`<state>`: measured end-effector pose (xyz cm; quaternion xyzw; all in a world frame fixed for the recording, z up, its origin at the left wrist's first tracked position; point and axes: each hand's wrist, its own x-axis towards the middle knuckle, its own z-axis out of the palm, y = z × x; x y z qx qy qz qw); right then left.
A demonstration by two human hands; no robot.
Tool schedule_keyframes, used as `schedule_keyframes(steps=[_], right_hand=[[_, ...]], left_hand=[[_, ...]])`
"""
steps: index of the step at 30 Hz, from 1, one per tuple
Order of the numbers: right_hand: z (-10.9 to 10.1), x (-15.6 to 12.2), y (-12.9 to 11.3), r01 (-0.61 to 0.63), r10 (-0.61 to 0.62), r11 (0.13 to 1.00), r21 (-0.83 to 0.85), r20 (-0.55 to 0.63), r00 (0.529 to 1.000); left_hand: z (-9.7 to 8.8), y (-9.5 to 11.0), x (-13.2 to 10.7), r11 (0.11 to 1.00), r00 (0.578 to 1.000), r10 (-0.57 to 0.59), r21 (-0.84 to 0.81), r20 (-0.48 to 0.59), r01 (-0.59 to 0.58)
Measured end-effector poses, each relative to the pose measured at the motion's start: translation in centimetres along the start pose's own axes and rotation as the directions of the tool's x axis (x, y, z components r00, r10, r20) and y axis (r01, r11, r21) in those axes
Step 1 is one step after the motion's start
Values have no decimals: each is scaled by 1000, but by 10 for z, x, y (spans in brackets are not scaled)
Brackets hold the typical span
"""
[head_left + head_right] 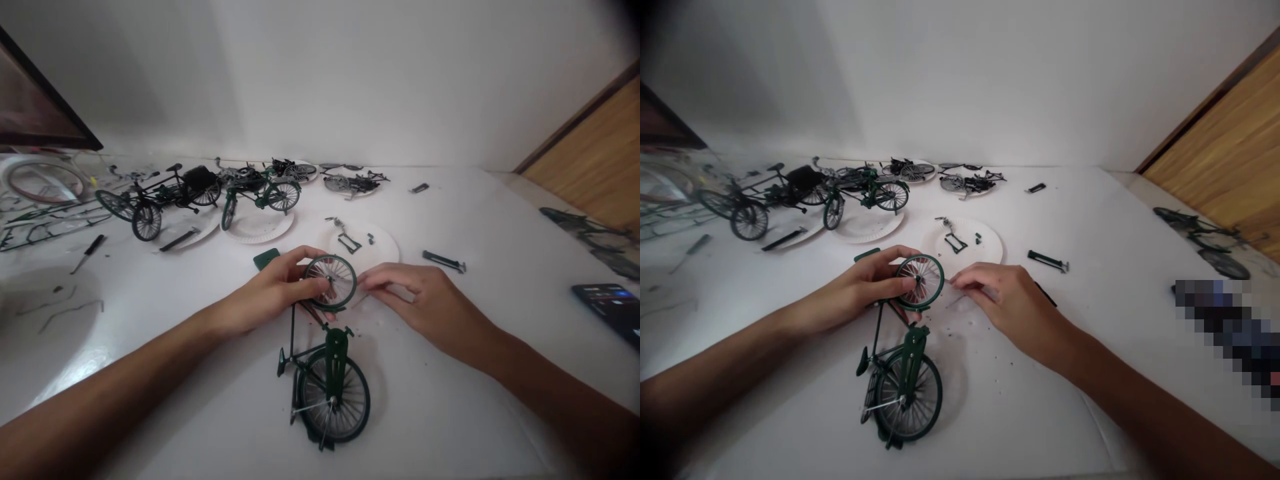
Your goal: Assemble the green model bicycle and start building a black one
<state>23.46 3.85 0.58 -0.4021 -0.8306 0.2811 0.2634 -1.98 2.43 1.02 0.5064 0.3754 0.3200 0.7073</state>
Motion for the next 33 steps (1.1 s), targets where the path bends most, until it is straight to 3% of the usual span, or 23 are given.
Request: schedule_keyframes(steps=[4,7,12,17,23,28,33], right_hand=[[-7,-1,-2,207,-193,970,-127,116,974],[-9,-2,-7,311,-253,915,-258,234,939],[-3,-7,-16,439,-327,783,-441,308,893],[0,-12,-16,343,-227,819,-461,289,930],[-6,-10,-12,237,-211,944,-229,132,968],[-5,-10,-9,235,-225,948,-213,72,972],[-5,-8,-14,157,-182,957,-242,-85,980]], left_hand=[[-3,0,1,998,1000,-6,-68,-18,5],[-4,0,1,998,1000,-12,-56,6,12],[-5,0,0,998,999,-40,-55,5,40],[-3,0,0,996,999,-38,-88,-23,35],[11,-2,-5,991,998,-56,-121,-9,54],[23,-7,-7,986,995,-35,-164,-92,20],[26,-11,-9,979,985,8,-201,-170,-43]])
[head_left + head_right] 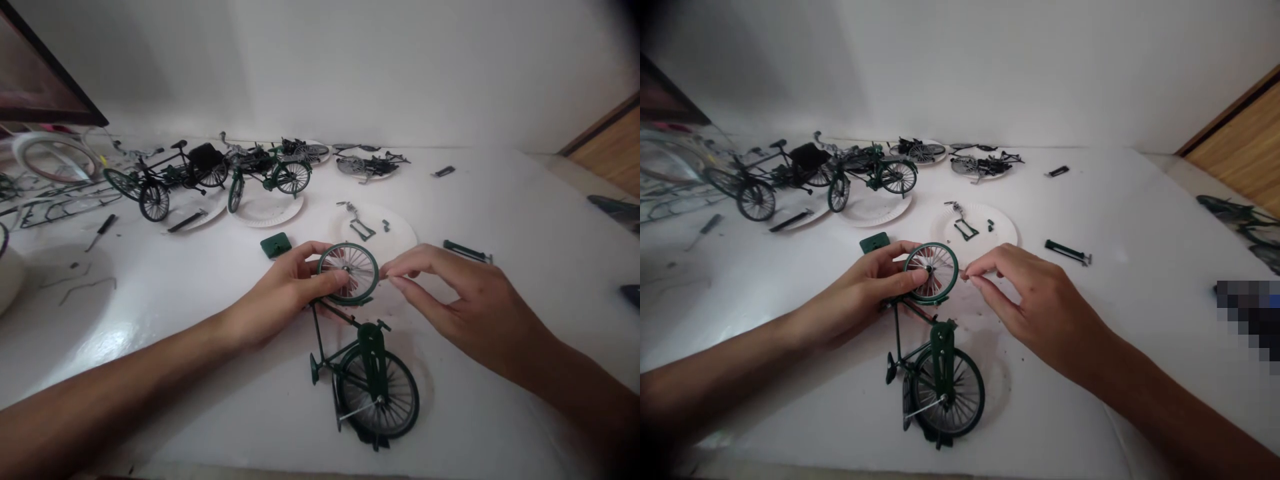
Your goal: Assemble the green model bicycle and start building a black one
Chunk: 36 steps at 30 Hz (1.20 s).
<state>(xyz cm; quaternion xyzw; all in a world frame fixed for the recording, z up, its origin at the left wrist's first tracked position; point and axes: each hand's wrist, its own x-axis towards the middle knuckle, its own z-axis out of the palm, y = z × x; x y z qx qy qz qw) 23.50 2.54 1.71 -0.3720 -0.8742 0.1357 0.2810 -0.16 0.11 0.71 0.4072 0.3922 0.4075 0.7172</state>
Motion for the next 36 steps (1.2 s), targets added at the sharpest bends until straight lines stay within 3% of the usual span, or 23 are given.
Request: schedule_keyframes(steps=[7,12,16,25,36], right_hand=[[-1,2,-13,3,-5,998,68,36,999],[2,0,-11,95,-92,995,22,-111,990],[-2,0,-13,98,-94,995,16,-193,977],[-5,7,-28,-36,34,968,250,9,999],[-5,-5,-19,150,-145,987,66,-70,987]], left_hand=[[-1,0,0,999,998,46,21,49,-47],[-3,-3,1,998,998,60,7,36,-61],[-3,-3,2,998,997,55,7,50,-56],[1,1,0,998,999,23,52,46,-25],[0,0,0,999,999,26,39,34,-27]])
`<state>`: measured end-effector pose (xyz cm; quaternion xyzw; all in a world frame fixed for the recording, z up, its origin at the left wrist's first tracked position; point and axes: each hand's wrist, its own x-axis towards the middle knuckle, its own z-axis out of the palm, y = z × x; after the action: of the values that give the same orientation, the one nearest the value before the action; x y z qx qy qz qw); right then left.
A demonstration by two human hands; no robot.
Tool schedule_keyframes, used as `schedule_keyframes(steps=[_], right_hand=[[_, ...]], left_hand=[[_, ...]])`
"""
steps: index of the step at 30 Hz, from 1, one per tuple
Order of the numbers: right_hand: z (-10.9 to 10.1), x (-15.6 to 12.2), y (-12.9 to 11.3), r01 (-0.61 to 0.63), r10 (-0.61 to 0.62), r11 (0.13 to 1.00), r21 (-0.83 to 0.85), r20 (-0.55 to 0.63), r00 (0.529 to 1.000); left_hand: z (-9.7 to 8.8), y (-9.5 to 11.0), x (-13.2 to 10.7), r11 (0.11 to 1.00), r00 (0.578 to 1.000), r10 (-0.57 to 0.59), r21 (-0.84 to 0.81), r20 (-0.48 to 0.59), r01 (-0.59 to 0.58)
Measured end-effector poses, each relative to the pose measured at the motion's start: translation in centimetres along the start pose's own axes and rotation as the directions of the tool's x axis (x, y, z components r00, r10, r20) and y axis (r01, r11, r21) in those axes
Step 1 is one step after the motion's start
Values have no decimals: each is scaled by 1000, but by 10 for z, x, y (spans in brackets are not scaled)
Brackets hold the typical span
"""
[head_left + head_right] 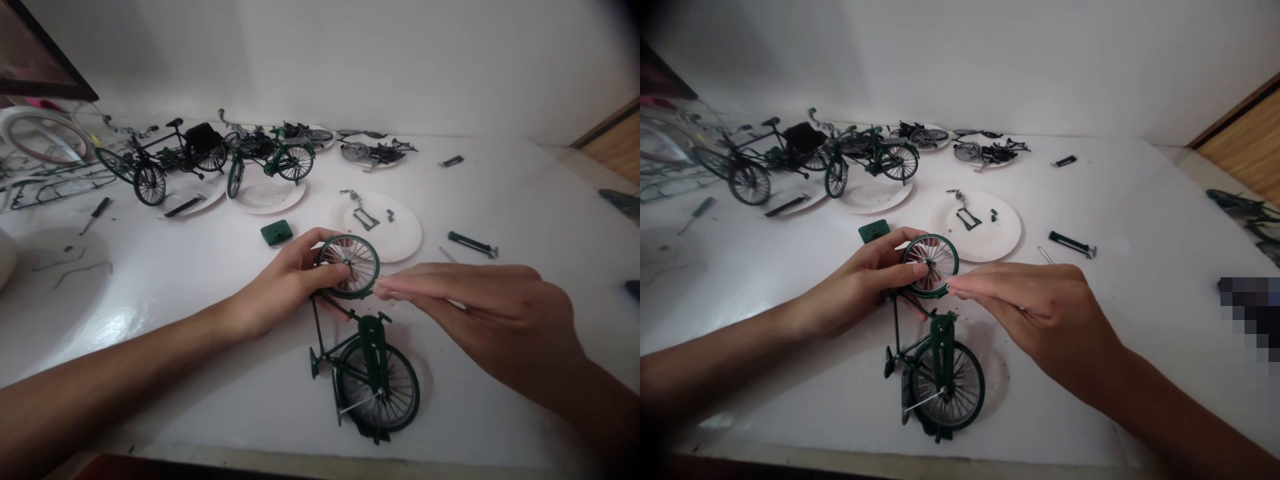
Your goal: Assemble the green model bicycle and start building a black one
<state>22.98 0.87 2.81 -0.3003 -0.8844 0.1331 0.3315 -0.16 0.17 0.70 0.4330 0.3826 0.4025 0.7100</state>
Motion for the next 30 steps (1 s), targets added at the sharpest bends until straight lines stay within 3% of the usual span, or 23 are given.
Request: schedule_keyframes(steps=[5,10,13,18,24,30], right_hand=[[-1,0,0,115,-113,992,-45,48,992],[-4,-1,-2,31,-26,995,-92,56,998],[-7,-5,0,152,-145,987,-61,108,984],[-6,-5,4,306,-300,939,-154,61,952],[-7,-3,6,321,-310,931,-173,89,947],[-6,-6,8,409,-390,903,-132,151,908]], left_hand=[[0,0,-1,1000,1000,-3,-18,10,3],[-1,-1,-1,1000,1000,-5,-15,8,6],[-2,-1,-1,1000,1000,-16,11,16,16],[-1,1,-1,998,998,-50,48,34,48],[-1,2,-1,996,995,-61,68,84,56],[0,5,0,995,993,-87,59,82,82]])
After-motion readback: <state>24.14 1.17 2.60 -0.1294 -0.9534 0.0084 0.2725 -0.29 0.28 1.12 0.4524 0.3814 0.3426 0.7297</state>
